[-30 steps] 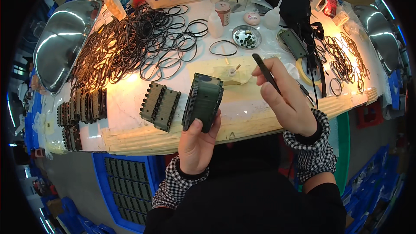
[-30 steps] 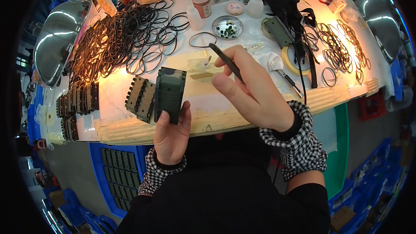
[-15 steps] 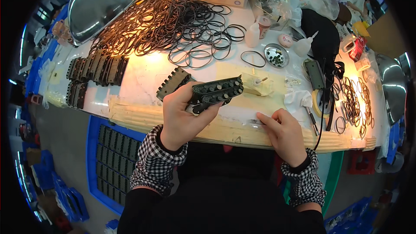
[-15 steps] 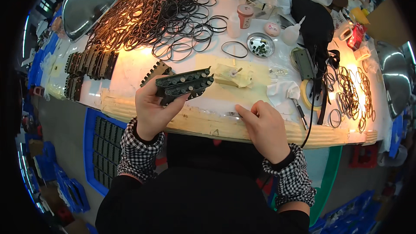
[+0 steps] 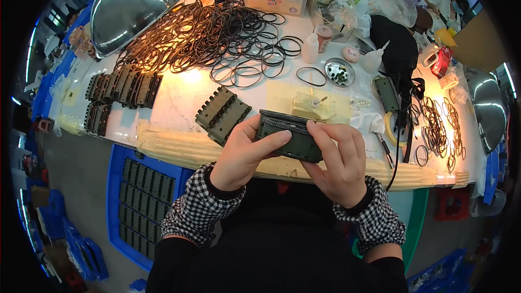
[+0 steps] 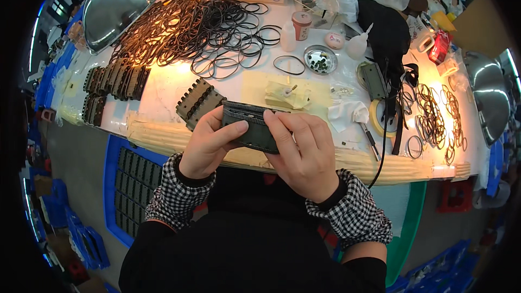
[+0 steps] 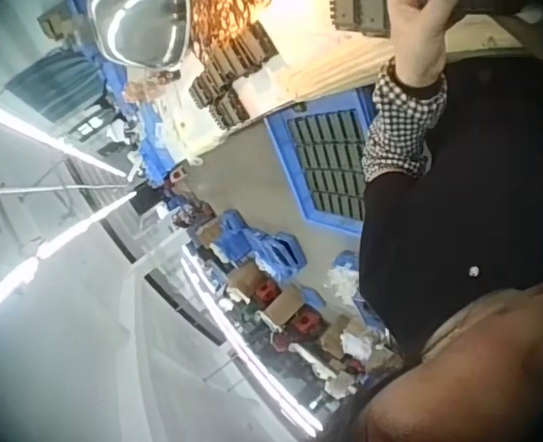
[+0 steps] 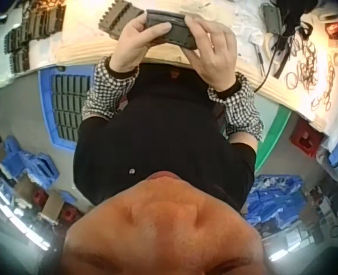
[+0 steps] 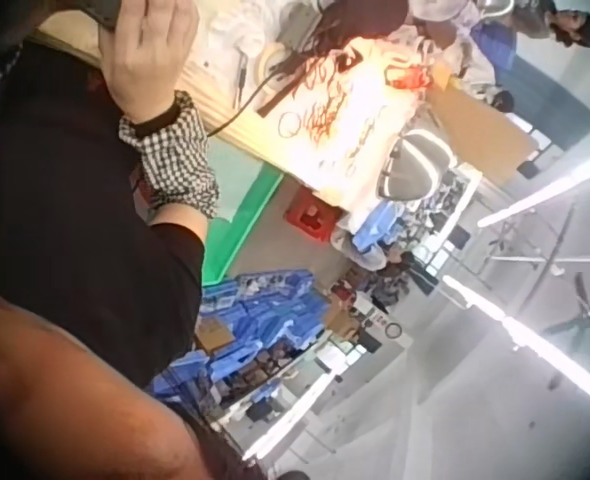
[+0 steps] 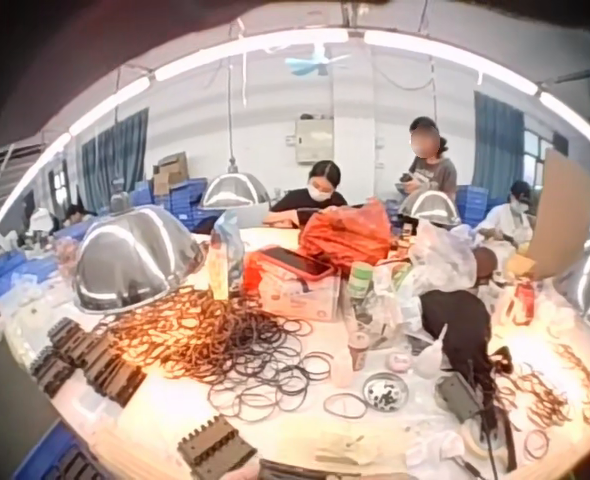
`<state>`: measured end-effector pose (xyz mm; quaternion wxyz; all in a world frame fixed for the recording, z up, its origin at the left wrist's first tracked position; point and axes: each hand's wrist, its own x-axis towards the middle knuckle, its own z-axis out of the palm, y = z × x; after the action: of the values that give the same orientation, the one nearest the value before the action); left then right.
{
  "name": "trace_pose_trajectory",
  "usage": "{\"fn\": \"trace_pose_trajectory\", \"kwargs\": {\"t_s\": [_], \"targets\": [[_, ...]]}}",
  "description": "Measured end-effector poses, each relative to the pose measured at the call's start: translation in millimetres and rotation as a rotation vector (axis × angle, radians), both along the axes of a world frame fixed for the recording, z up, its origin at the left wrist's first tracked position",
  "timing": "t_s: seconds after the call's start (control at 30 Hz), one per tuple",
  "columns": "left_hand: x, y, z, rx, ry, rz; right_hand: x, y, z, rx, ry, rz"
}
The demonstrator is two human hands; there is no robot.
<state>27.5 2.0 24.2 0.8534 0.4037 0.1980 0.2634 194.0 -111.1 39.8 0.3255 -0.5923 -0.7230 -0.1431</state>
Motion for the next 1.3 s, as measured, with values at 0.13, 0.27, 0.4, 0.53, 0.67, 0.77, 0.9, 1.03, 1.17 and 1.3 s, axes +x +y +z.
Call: {"fn": "trace_pose_trajectory", "kwargs": {"t_s": [0.13, 0.27, 0.4, 0.53, 0.67, 0.77, 0.9, 1.03, 1.17, 1.3], "targets": [[-3, 0, -4, -0.028, -0.005, -0.042, 1, -3, 1, -0.034, 0.091, 0.048], [-3, -1, -8, 0.029, -0.019, -0.071, 0, 0, 6, -0.036, 0.138, 0.072], [-2, -4, -10, 0.158, -0.008, -0.042, 1, -1, -4, -0.065, 0.222, 0.079], [-3, -8, -8, 0.316, 0.05, 0.025, -2, -1, -9, -0.06, 0.265, 0.072], [-5, -11, -6, 0.403, 0.065, 0.075, -4, 3, -1, -0.092, 0.211, 0.075], [-4, -10, -3, 0.409, 0.079, 0.059, -2, 3, -2, -0.105, 0.207, 0.095], [-14, 2, 13, 0.185, -0.007, -0.155, 15, 3, 18, -0.319, 0.43, 0.209], [-21, 24, -12, 0.57, -0.002, -0.207, 34, 4, 31, -0.692, 1.062, 0.374], [-15, 22, -17, 0.717, -0.063, -0.023, 44, 9, 36, -1.016, 1.266, 0.43], [-2, 13, -12, 0.528, -0.256, -0.115, 41, 9, 16, -0.982, 1.402, 0.57]]}}
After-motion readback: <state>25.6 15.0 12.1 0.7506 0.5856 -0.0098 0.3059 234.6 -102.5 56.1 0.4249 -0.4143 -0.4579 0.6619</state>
